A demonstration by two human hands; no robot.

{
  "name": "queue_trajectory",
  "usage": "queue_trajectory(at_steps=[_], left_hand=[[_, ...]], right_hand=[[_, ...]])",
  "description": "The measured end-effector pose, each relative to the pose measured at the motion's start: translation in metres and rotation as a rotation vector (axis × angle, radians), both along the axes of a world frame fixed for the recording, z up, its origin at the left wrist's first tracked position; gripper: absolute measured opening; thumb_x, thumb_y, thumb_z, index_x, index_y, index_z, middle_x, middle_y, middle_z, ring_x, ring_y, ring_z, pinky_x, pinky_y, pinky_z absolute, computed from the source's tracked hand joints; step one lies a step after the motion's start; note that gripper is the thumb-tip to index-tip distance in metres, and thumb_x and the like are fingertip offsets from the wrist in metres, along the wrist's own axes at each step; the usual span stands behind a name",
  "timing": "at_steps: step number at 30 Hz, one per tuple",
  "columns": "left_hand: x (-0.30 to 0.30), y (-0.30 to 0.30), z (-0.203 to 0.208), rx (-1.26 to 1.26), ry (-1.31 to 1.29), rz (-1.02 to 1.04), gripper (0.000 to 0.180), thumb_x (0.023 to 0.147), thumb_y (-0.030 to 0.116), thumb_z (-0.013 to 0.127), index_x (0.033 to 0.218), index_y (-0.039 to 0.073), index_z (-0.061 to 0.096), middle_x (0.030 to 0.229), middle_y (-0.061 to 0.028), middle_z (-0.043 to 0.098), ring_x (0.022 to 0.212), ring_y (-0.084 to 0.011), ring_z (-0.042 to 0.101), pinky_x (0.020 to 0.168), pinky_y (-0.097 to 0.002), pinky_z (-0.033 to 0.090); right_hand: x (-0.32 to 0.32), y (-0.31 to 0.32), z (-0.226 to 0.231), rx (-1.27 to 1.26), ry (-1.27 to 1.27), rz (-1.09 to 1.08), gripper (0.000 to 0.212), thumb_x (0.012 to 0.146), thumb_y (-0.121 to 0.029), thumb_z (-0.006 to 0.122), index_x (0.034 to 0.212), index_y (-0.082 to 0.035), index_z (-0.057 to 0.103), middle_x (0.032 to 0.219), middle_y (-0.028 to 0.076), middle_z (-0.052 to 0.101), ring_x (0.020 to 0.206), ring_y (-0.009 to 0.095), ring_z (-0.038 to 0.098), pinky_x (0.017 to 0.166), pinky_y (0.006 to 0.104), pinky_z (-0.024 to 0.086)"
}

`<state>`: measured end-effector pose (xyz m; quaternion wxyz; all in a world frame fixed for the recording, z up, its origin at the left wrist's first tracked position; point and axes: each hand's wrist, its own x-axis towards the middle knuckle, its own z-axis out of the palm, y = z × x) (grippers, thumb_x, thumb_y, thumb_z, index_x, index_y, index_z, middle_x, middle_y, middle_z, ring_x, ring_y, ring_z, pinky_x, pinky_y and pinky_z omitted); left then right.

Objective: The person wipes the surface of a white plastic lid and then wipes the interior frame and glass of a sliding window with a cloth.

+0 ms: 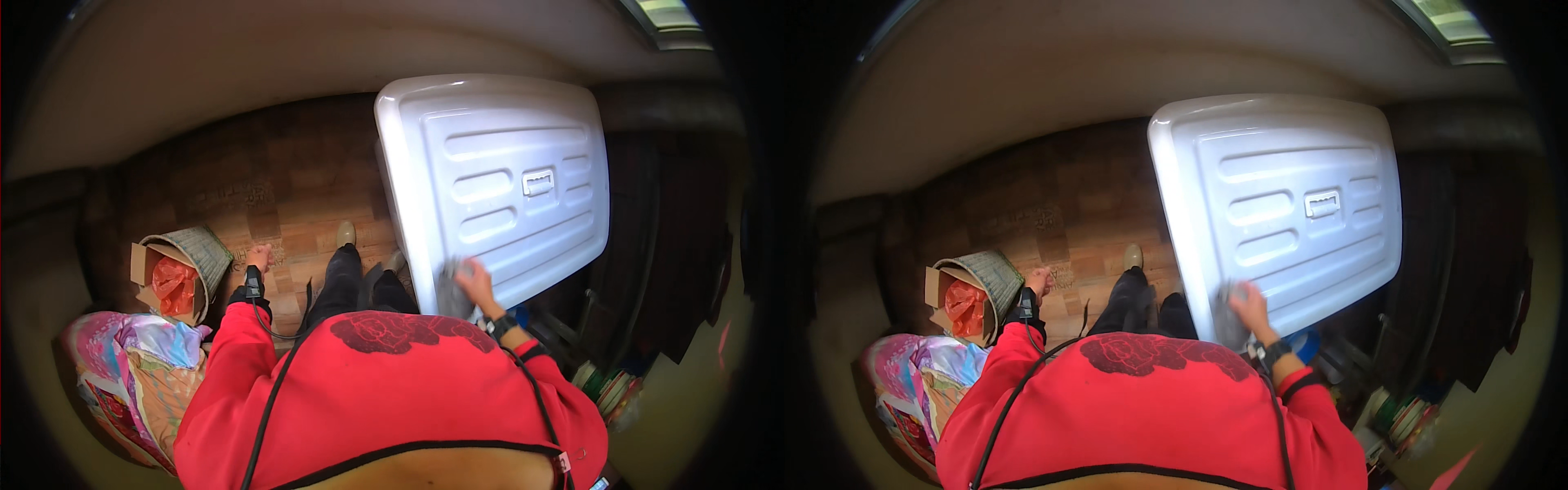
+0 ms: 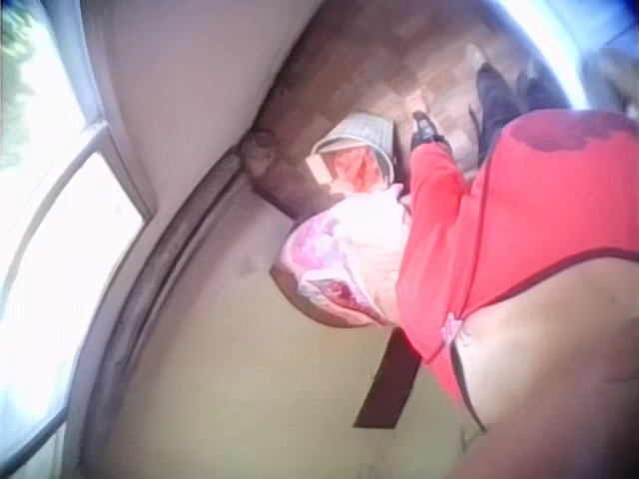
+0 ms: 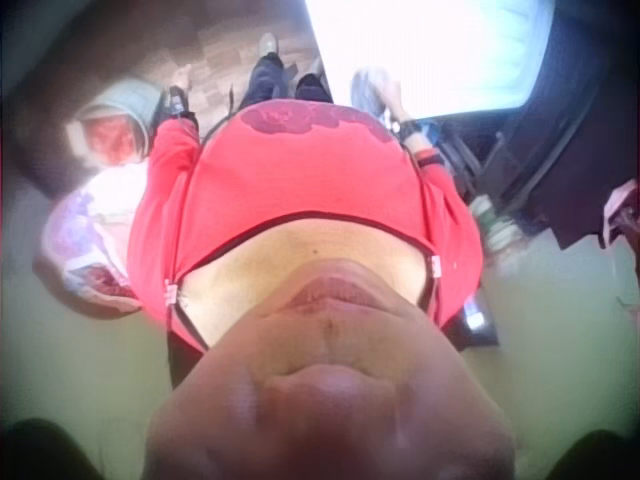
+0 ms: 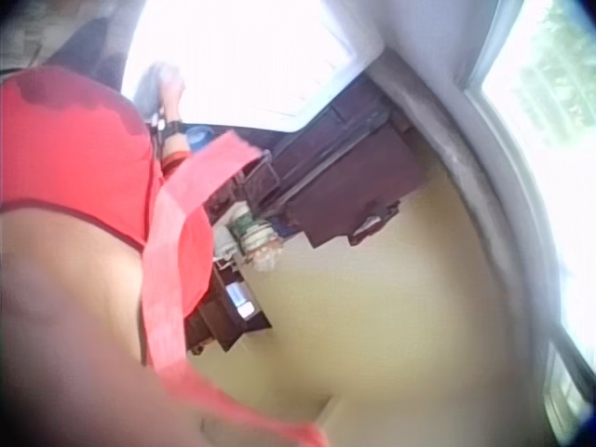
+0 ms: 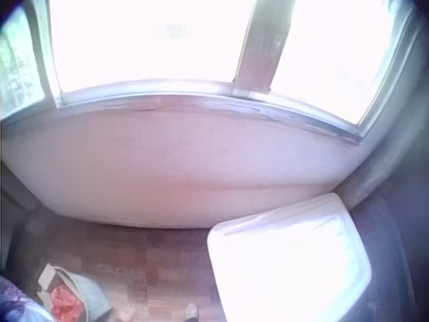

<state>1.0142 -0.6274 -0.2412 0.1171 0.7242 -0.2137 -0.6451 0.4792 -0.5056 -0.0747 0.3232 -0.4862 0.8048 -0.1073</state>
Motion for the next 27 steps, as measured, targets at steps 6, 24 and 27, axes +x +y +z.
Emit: queue_trajectory(at_steps=[6, 24, 27], left_hand=[[-0.014, 0.058, 0.001, -0.059, -0.037, -0.119, 0.019, 0.087, 0.029, 0.059, 0.084, 0.010, 0.057, 0.069, -0.0002, 0.057, 0.060, -0.0105, 0.055, 0.049, -0.0256, 0.041], [0.037, 0.122, 0.025, 0.102, -0.109, 0.205, 0.018, 0.087, 0.021, 0.060, 0.093, 0.005, 0.056, 0.076, -0.0016, 0.056, 0.065, -0.0131, 0.055, 0.057, -0.0269, 0.047], [0.002, 0.075, 0.047, -0.029, -0.036, 0.100, 0.019, 0.089, 0.023, 0.057, 0.100, 0.007, 0.056, 0.081, -0.0011, 0.056, 0.072, -0.0111, 0.056, 0.059, -0.0230, 0.043]], right_hand=[[0.039, -0.293, -0.020, -0.705, 0.070, 0.077, 0.042, 0.076, -0.017, 0.067, 0.115, -0.006, 0.056, 0.107, 0.015, 0.055, 0.099, 0.032, 0.053, 0.088, 0.0364, 0.043], [0.150, -0.426, -0.078, -0.244, 0.728, 0.856, 0.020, 0.078, -0.022, 0.053, 0.085, -0.011, 0.068, 0.090, 0.006, 0.065, 0.093, 0.027, 0.057, 0.070, 0.0413, 0.051], [0.164, -0.315, -0.090, -0.496, 0.910, 1.325, 0.021, 0.079, -0.022, 0.051, 0.085, -0.010, 0.067, 0.088, 0.007, 0.064, 0.094, 0.029, 0.055, 0.092, 0.0465, 0.039]])
